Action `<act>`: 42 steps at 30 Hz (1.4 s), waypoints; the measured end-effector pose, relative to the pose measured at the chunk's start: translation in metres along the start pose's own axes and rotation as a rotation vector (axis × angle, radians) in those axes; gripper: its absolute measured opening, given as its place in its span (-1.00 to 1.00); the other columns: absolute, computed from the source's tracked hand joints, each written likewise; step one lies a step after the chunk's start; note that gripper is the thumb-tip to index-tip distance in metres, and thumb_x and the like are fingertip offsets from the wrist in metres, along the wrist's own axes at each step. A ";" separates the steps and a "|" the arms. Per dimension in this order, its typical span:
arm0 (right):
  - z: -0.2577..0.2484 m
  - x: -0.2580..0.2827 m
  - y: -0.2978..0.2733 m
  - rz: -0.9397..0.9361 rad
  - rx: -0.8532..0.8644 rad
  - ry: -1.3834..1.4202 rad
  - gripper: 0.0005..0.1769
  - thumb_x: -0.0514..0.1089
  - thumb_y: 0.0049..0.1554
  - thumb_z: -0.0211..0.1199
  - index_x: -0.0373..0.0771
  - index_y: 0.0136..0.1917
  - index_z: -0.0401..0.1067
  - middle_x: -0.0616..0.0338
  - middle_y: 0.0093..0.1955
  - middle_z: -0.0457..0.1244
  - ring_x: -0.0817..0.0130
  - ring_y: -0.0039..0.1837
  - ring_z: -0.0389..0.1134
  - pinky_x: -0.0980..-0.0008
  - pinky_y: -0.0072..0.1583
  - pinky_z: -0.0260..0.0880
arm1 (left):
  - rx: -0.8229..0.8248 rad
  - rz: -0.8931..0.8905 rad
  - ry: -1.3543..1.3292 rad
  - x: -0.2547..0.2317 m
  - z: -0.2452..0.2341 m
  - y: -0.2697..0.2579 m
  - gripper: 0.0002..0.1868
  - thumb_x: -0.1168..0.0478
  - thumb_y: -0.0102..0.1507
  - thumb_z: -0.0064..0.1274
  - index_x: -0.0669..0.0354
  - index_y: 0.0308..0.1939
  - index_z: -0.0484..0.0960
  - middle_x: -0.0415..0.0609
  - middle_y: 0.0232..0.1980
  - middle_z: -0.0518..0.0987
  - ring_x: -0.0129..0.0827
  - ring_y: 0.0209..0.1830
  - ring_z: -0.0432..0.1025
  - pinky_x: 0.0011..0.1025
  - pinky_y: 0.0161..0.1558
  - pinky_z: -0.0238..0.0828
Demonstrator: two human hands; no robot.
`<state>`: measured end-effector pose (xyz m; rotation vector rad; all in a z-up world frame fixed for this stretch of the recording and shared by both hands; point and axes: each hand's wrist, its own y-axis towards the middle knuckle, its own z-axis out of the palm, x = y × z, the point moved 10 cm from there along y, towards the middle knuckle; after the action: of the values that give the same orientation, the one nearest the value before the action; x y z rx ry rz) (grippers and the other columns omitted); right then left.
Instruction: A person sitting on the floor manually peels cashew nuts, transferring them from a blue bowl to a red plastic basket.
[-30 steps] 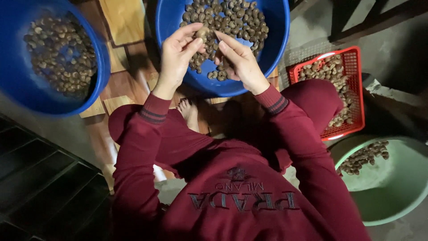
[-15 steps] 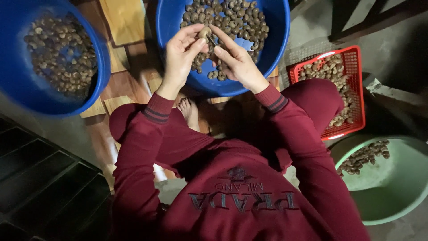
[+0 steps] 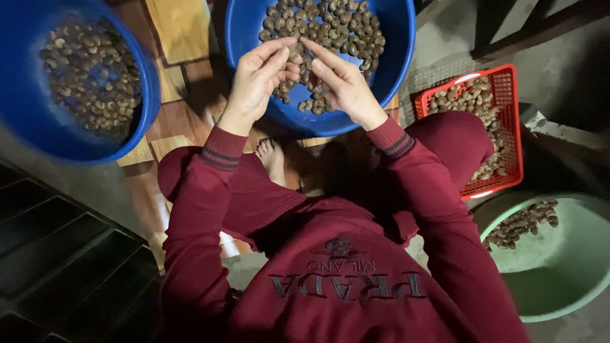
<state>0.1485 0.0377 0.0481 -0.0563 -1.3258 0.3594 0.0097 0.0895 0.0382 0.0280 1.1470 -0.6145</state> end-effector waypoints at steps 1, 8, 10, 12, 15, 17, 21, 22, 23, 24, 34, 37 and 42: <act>0.000 -0.001 0.000 0.011 0.011 0.034 -0.46 -0.06 0.43 0.02 -0.05 0.64 0.13 0.26 -0.16 0.32 0.69 -0.44 0.03 0.68 -0.43 -0.09 | 0.004 -0.002 -0.059 0.001 0.000 0.000 -0.67 0.32 0.44 -0.02 0.38 0.27 0.53 0.05 -0.05 0.60 -0.42 -0.17 0.51 -0.49 -0.05 0.59; 0.006 -0.005 -0.001 0.011 0.037 0.081 -0.39 -0.16 0.44 0.09 0.04 0.68 0.03 0.24 -0.15 0.28 0.72 -0.44 0.00 0.67 -0.45 -0.07 | 0.001 0.014 -0.027 0.001 0.003 0.002 -0.63 0.27 0.46 -0.05 0.37 0.31 0.49 0.00 0.00 0.57 -0.45 -0.16 0.50 -0.52 -0.11 0.58; 0.006 -0.007 -0.001 0.013 0.039 0.106 -0.38 -0.16 0.43 0.09 0.03 0.68 0.02 0.21 -0.14 0.29 0.71 -0.44 0.00 0.67 -0.45 -0.09 | -0.003 0.033 0.025 -0.002 0.004 0.002 -0.62 0.28 0.44 -0.01 0.38 0.31 0.49 0.01 0.02 0.58 -0.46 -0.16 0.50 -0.53 -0.11 0.57; 0.006 -0.008 -0.001 0.016 0.042 0.131 -0.37 -0.16 0.43 0.09 0.02 0.69 0.01 0.19 -0.12 0.29 0.71 -0.43 -0.01 0.67 -0.46 -0.10 | -0.008 0.052 0.077 -0.005 0.004 0.001 -0.61 0.30 0.42 0.03 0.40 0.31 0.49 0.03 0.03 0.59 -0.46 -0.16 0.50 -0.55 -0.11 0.57; 0.003 -0.010 0.000 0.047 0.033 0.135 -0.39 -0.12 0.43 0.09 0.05 0.68 0.05 0.24 -0.18 0.28 0.70 -0.43 -0.03 0.66 -0.44 -0.14 | -0.009 0.015 0.068 0.000 0.004 0.001 -0.61 0.28 0.42 0.02 0.39 0.31 0.49 -0.01 -0.04 0.58 -0.45 -0.17 0.51 -0.54 -0.13 0.56; -0.010 -0.005 0.000 0.025 -0.082 0.072 -0.48 -0.03 0.41 0.03 -0.16 0.58 0.23 0.34 -0.35 0.23 0.67 -0.51 0.07 0.65 -0.48 -0.03 | -0.053 -0.061 -0.098 0.010 0.001 -0.001 -0.63 0.30 0.42 0.01 0.41 0.27 0.51 0.11 -0.03 0.66 -0.43 -0.24 0.53 -0.59 -0.21 0.52; 0.003 -0.009 0.000 0.056 -0.025 0.127 -0.39 -0.05 0.41 0.03 -0.09 0.67 0.03 0.25 -0.18 0.31 0.71 -0.48 0.02 0.67 -0.50 -0.11 | -0.044 -0.013 -0.117 0.011 -0.001 0.004 -0.64 0.29 0.42 0.02 0.41 0.27 0.50 0.10 0.01 0.65 -0.44 -0.22 0.52 -0.58 -0.19 0.52; 0.004 -0.012 0.001 0.044 -0.028 0.117 -0.39 -0.07 0.42 0.05 -0.04 0.67 0.03 0.24 -0.19 0.30 0.69 -0.46 0.01 0.66 -0.47 -0.11 | -0.049 0.007 -0.083 0.011 -0.002 0.005 -0.65 0.30 0.41 0.05 0.40 0.24 0.52 0.05 -0.01 0.62 -0.45 -0.22 0.50 -0.56 -0.18 0.52; 0.004 -0.015 0.001 0.031 -0.031 0.106 -0.39 -0.08 0.42 0.07 0.01 0.68 0.04 0.23 -0.21 0.29 0.67 -0.44 0.00 0.66 -0.44 -0.11 | -0.054 0.028 -0.049 0.011 -0.004 0.005 -0.66 0.31 0.39 0.07 0.39 0.22 0.54 0.00 -0.03 0.60 -0.45 -0.22 0.49 -0.55 -0.18 0.51; 0.002 -0.014 0.002 0.032 -0.031 0.107 -0.39 -0.08 0.42 0.07 0.01 0.68 0.04 0.23 -0.21 0.29 0.67 -0.44 0.00 0.66 -0.44 -0.11 | -0.054 0.027 -0.050 0.009 -0.002 0.005 -0.66 0.31 0.39 0.07 0.39 0.22 0.54 0.00 -0.03 0.60 -0.45 -0.22 0.49 -0.55 -0.18 0.51; -0.003 -0.021 0.004 0.041 -0.080 0.180 -0.42 -0.05 0.40 0.06 -0.09 0.64 0.11 0.25 -0.20 0.31 0.68 -0.48 0.00 0.65 -0.48 -0.15 | -0.051 0.059 -0.008 0.011 -0.001 0.006 -0.73 0.32 0.39 0.07 0.36 0.16 0.56 0.04 -0.04 0.63 -0.43 -0.24 0.50 -0.54 -0.20 0.53; -0.002 -0.009 0.003 0.035 -0.068 0.200 -0.44 -0.03 0.40 0.02 -0.15 0.61 0.14 0.23 -0.17 0.32 0.69 -0.50 0.00 0.65 -0.51 -0.15 | -0.065 0.030 -0.031 0.007 -0.001 0.005 -0.74 0.28 0.40 0.04 0.36 0.12 0.56 0.09 -0.05 0.66 -0.44 -0.26 0.51 -0.54 -0.21 0.52; 0.006 -0.013 0.001 0.098 -0.021 0.152 -0.33 -0.05 0.40 0.06 -0.01 0.70 -0.04 0.28 -0.22 0.30 0.71 -0.50 0.00 0.65 -0.51 -0.19 | -0.055 0.035 0.015 0.012 -0.001 0.007 -0.73 0.29 0.40 0.06 0.36 0.14 0.56 -0.02 -0.07 0.55 -0.46 -0.25 0.50 -0.55 -0.19 0.55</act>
<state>0.1405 0.0335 0.0370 -0.1642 -1.1791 0.4162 0.0150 0.0907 0.0256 0.0062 1.1754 -0.5520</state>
